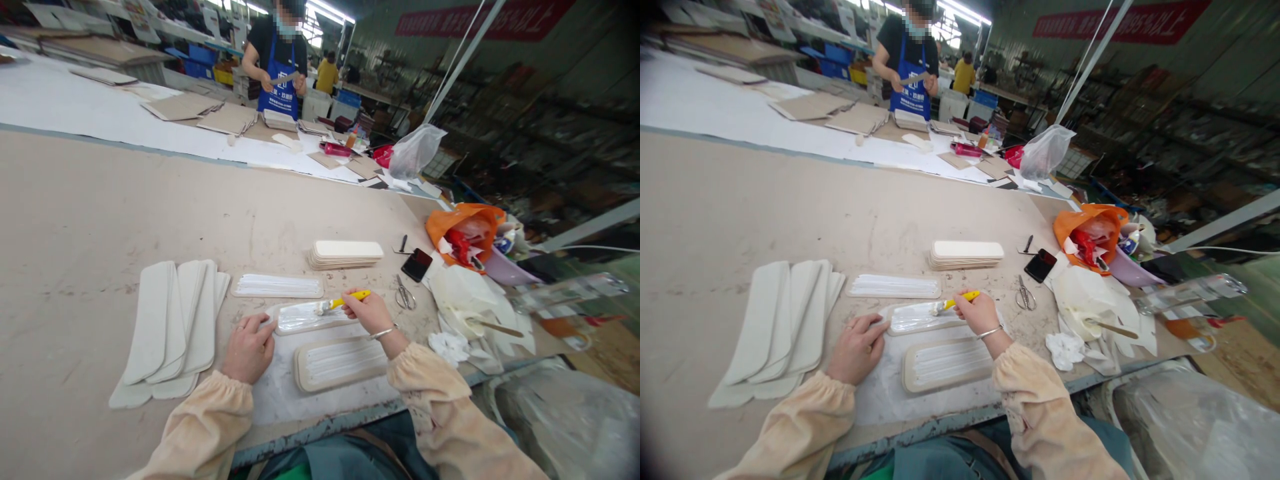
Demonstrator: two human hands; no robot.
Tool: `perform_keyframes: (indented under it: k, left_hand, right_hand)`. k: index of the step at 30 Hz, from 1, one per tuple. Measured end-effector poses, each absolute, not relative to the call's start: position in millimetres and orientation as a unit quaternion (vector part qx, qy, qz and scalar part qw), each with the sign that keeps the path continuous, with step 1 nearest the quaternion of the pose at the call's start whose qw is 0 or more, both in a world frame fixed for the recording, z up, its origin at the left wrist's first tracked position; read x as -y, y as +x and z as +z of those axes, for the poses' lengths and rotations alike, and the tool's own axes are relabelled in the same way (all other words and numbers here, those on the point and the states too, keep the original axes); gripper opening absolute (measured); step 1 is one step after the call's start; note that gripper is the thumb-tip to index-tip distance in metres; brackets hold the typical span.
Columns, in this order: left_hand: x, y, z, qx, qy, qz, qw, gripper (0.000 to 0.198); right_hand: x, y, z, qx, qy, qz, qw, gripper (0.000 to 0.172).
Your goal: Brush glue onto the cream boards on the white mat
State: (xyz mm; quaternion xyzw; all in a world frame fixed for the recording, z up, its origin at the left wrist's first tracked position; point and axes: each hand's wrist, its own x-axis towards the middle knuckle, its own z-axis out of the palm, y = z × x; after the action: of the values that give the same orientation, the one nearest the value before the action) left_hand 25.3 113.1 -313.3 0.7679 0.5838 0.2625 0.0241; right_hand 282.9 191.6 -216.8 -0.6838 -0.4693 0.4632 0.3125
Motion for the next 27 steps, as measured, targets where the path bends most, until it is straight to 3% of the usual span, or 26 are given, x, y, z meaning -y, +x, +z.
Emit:
perform_keyframes:
  k: [7,15,27]
  left_hand:
    - [-114,25,-316,-0.583,0.769,0.26,0.027,0.03]
    - [-114,25,-317,-0.577,0.771,0.268,0.027,0.028]
    - [-114,25,-316,-0.575,0.77,0.275,0.023,0.03]
  right_hand:
    - [-184,298,-204,0.466,-0.694,0.439,0.329,0.014]
    - [-171,229,-213,0.483,-0.597,0.567,0.298,0.015]
    - [-171,298,-215,0.511,-0.666,0.462,0.288,0.018]
